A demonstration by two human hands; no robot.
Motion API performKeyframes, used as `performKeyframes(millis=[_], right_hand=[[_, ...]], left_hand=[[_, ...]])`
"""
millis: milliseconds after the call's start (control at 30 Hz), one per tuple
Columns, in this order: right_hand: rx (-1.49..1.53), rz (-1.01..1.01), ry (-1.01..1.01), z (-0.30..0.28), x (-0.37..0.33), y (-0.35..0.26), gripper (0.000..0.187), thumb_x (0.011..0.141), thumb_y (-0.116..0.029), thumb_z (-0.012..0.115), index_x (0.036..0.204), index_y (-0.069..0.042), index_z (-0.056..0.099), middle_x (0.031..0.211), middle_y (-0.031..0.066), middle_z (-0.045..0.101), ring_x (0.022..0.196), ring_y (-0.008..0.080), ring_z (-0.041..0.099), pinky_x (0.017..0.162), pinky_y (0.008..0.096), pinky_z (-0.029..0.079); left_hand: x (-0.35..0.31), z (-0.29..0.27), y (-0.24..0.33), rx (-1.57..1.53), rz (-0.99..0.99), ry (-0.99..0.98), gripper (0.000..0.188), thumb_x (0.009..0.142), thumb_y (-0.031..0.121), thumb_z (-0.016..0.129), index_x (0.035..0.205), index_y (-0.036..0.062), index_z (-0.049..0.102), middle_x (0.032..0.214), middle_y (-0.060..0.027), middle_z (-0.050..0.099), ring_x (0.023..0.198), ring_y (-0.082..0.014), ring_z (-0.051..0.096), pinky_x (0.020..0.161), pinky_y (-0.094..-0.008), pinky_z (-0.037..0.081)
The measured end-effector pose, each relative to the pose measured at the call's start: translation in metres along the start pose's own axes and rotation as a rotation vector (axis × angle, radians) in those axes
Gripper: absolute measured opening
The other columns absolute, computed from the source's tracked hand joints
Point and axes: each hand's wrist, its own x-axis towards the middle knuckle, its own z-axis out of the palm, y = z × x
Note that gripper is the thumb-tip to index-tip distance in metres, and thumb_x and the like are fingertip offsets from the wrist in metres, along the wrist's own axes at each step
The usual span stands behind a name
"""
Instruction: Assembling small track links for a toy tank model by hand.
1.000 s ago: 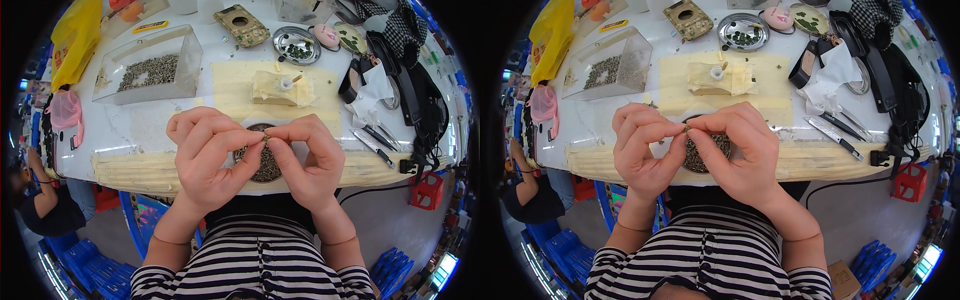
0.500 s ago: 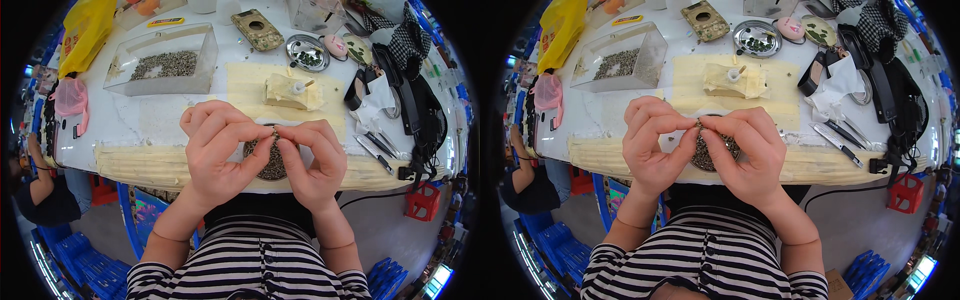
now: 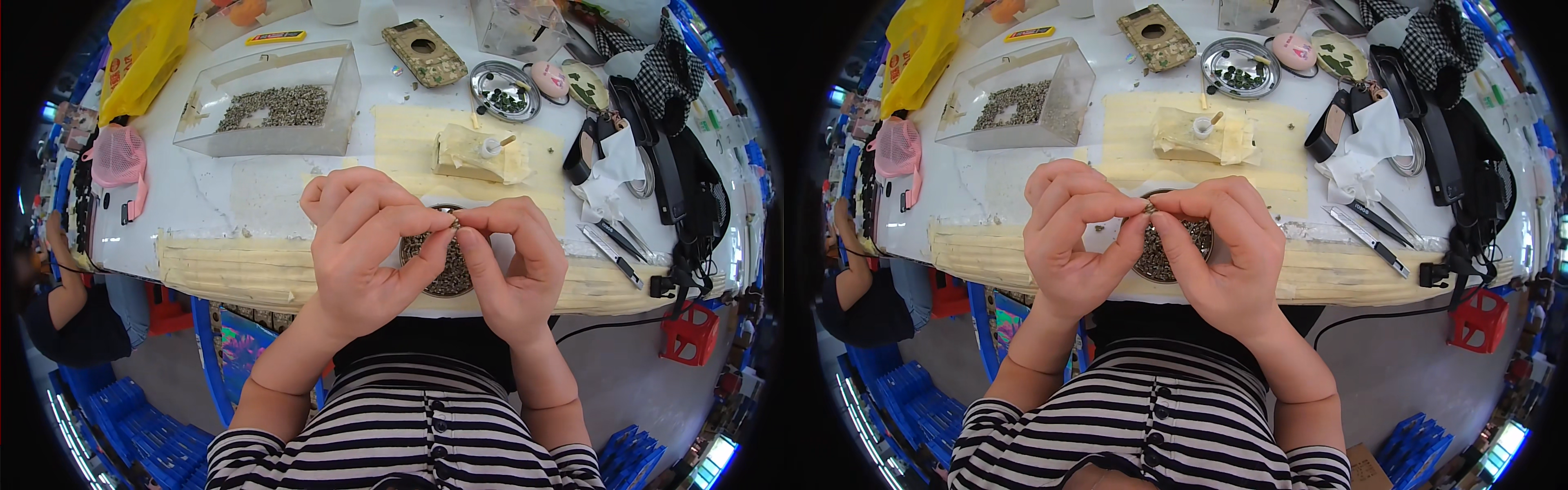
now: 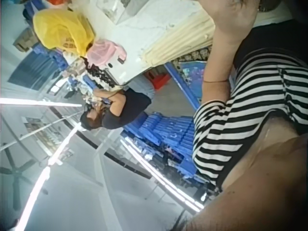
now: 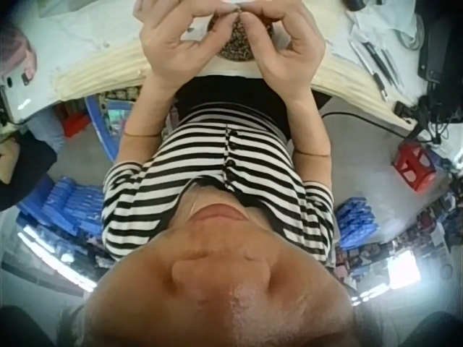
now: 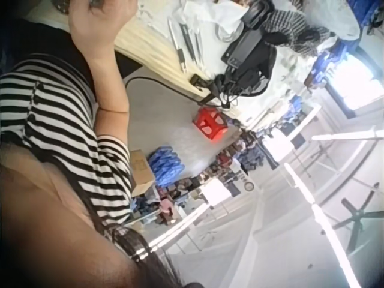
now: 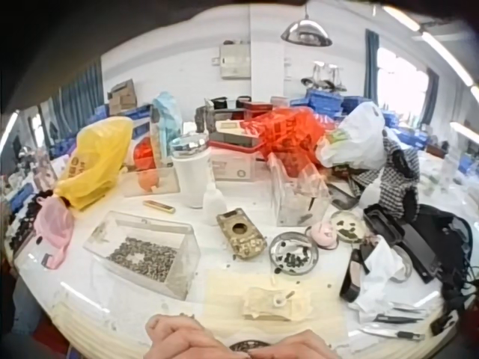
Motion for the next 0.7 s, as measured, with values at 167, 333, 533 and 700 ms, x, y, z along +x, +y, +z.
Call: performKeyframes(millis=[167, 333, 533, 700], right_hand=[[0.022, 0.031, -0.035, -0.0008, 0.0015, 0.0006, 0.012, 0.082, 0.005, 0.071, 0.093, 0.003, 0.07, 0.084, 0.0085, 0.065, 0.075, 0.0173, 0.06, 0.066, 0.0268, 0.048], [0.012, 0.045, -0.05, -0.001, 0.001, 0.0001, 0.009, 0.083, 0.003, 0.071, 0.091, 0.002, 0.07, 0.083, 0.0081, 0.064, 0.075, 0.018, 0.059, 0.065, 0.027, 0.047], [0.019, 0.023, -0.029, -0.001, 0.0007, 0.0016, 0.009, 0.082, 0.004, 0.072, 0.09, 0.002, 0.069, 0.083, 0.0079, 0.064, 0.074, 0.0179, 0.059, 0.065, 0.0275, 0.047], [-0.018, -0.004, 0.008, -0.0003, 0.0011, 0.0001, 0.011, 0.08, 0.006, 0.073, 0.09, 0.002, 0.07, 0.083, 0.008, 0.065, 0.074, 0.0178, 0.059, 0.065, 0.0274, 0.047]], left_hand=[[0.0003, -0.0004, 0.0003, 0.007, 0.007, 0.0, 0.022, 0.064, 0.009, 0.081, 0.083, 0.0144, 0.072, 0.081, 0.0035, 0.061, 0.087, -0.0191, 0.054, 0.082, -0.0353, 0.03], [0.0007, 0.0005, 0.0014, 0.023, 0.025, 0.0, 0.023, 0.064, 0.008, 0.081, 0.084, 0.0146, 0.073, 0.081, 0.0035, 0.062, 0.087, -0.0191, 0.055, 0.082, -0.0351, 0.03], [0.0008, 0.0006, 0.0025, 0.043, 0.033, 0.002, 0.023, 0.063, 0.008, 0.081, 0.084, 0.0149, 0.072, 0.081, 0.0036, 0.062, 0.087, -0.0191, 0.056, 0.082, -0.035, 0.03], [0.0004, 0.0036, 0.002, 0.094, 0.078, 0.038, 0.023, 0.064, 0.009, 0.081, 0.084, 0.0151, 0.072, 0.081, 0.0045, 0.062, 0.086, -0.0186, 0.057, 0.082, -0.0355, 0.029]])
